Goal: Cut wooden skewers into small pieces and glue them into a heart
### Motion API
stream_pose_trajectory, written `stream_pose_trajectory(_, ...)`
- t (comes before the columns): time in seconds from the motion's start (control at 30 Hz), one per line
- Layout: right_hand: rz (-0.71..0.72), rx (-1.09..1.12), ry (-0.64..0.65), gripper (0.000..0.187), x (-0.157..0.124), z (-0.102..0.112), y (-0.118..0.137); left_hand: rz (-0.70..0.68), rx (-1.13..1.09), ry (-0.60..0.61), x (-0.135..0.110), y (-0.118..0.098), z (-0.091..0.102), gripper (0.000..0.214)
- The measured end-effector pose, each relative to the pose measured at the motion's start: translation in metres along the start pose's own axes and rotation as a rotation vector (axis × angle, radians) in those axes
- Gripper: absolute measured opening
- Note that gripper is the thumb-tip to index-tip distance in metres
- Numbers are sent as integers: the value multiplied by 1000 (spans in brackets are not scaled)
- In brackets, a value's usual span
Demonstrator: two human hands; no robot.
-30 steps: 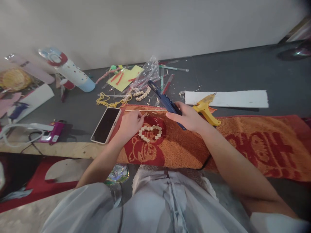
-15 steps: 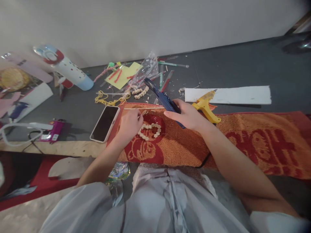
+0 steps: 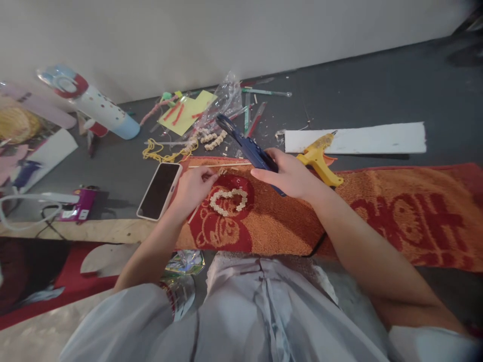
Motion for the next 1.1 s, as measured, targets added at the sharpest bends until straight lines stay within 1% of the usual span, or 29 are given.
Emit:
stream_pose_trajectory(0.17, 13, -15, -15, 46, 1, -1, -1, 5, -6, 15, 4, 4, -2, 25)
stream_pose_trajectory(0.3, 8, -33, -13, 46, 1, -2, -2, 1, 20, 10, 3, 3, -2, 23)
stream_pose_trajectory(0.47, -3, -54, -15, 48, 0, -1, -1, 32, -5, 13, 3, 3, -2, 22)
stream_pose_trajectory(0.67, -5, -64, -15, 47, 1, -1, -1, 12, -3, 17, 3, 1, -2, 20)
stream_pose_trajectory(0.87, 7, -59, -16, 46, 1, -2, -1, 38, -4, 21, 1, 4, -3, 20)
stream_pose_trajectory(1.1, 3, -70, -14, 45, 1, -2, -1, 33, 16, 25, 2, 2, -2, 23)
Point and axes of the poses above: each hand's wrist, its own x-axis towards the middle knuckle, its own z-axis out of the back of the hand, y = z × x, the point moved 2 cm from there along x, towards the middle knuckle, and after that the axes turned 14 degrees about -x, right-handed, at the moved point
